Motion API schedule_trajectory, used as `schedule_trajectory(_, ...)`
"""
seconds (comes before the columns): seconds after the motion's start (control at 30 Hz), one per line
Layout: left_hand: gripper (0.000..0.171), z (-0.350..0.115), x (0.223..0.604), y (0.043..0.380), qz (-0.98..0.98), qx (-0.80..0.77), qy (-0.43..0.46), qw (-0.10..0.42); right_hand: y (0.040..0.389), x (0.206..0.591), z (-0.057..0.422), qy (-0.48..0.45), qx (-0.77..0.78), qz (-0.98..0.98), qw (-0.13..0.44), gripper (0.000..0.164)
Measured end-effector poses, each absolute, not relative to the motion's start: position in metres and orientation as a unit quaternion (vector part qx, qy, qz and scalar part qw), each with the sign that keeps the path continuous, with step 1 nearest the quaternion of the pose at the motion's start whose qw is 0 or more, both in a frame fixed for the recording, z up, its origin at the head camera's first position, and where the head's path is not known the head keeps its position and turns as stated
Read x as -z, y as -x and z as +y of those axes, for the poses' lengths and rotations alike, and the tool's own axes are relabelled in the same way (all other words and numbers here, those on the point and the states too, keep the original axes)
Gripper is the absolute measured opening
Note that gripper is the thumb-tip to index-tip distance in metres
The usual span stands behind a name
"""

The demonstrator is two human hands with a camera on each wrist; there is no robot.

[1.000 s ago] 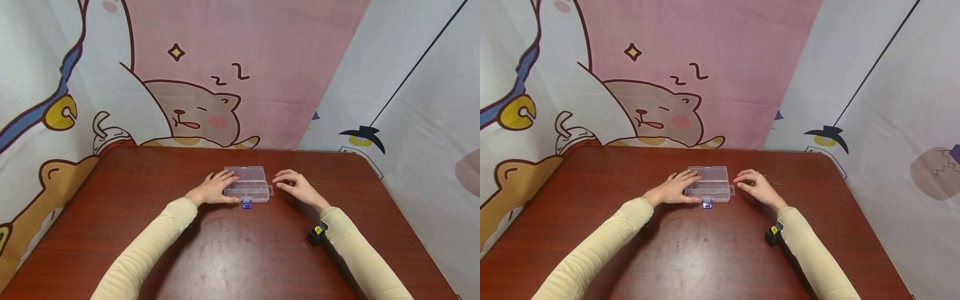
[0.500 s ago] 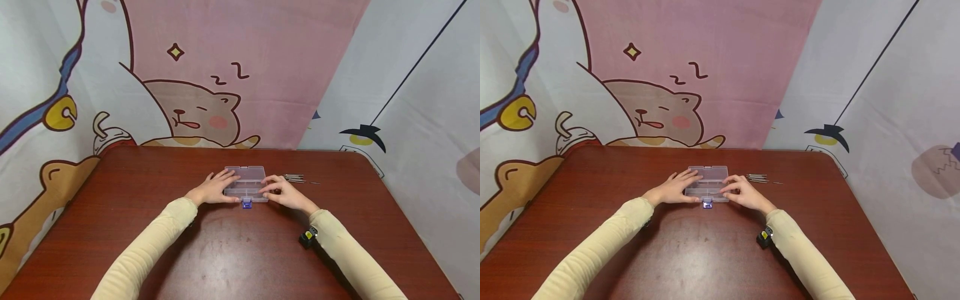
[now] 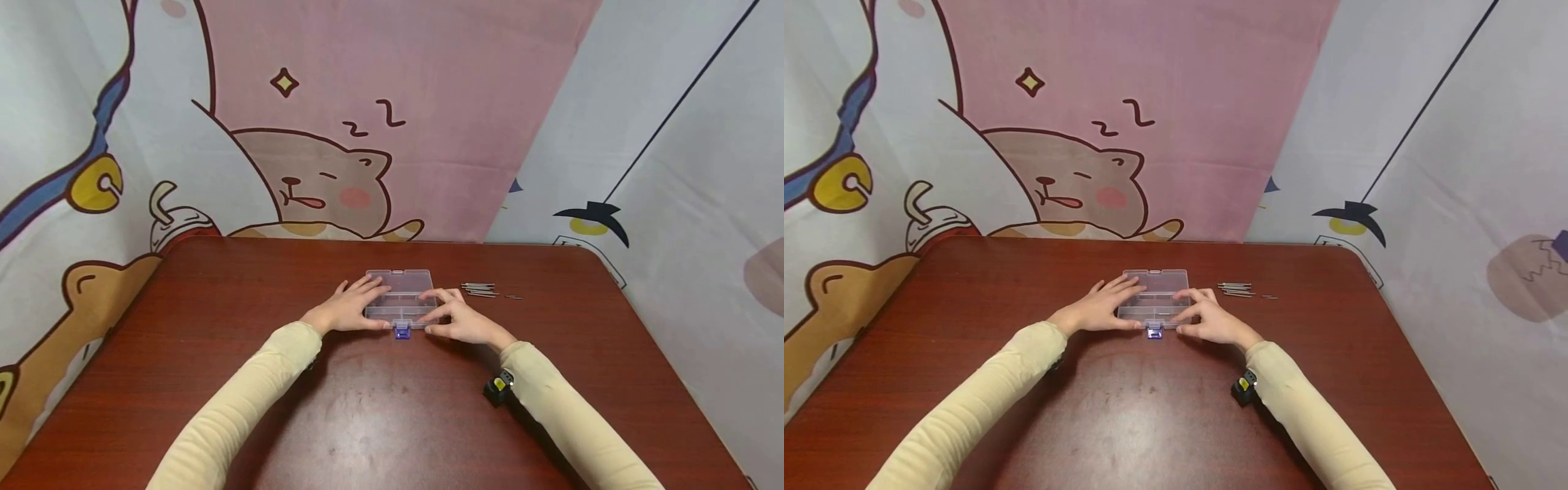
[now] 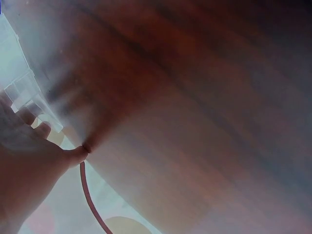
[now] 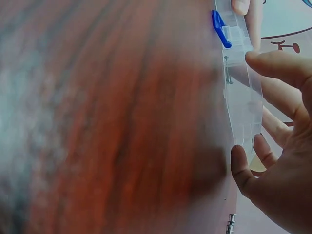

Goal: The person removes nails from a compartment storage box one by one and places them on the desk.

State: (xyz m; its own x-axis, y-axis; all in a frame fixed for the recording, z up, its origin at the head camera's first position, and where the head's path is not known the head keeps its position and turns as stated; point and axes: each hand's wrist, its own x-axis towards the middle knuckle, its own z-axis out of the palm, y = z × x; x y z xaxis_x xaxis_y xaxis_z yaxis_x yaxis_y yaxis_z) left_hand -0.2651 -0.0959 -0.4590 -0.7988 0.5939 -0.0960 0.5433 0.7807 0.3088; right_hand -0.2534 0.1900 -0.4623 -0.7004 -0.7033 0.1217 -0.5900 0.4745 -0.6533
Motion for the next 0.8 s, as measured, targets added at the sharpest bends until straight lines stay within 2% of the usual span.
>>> schedule_trajectory(0.23,0.085,-0.0952,0.458,0.2646,0.938,-0.136,-0.304,0.094,0.2544,0.4609,0.1872,0.365,0.337,0.863,0.089,0.014)
schedule_trajectory(0.8,0.085,-0.0956,0.4572,0.2642,0.939,-0.139,-0.301,0.094,0.2533,0.4634,0.1828,0.353,0.328,0.874,0.061,0.004)
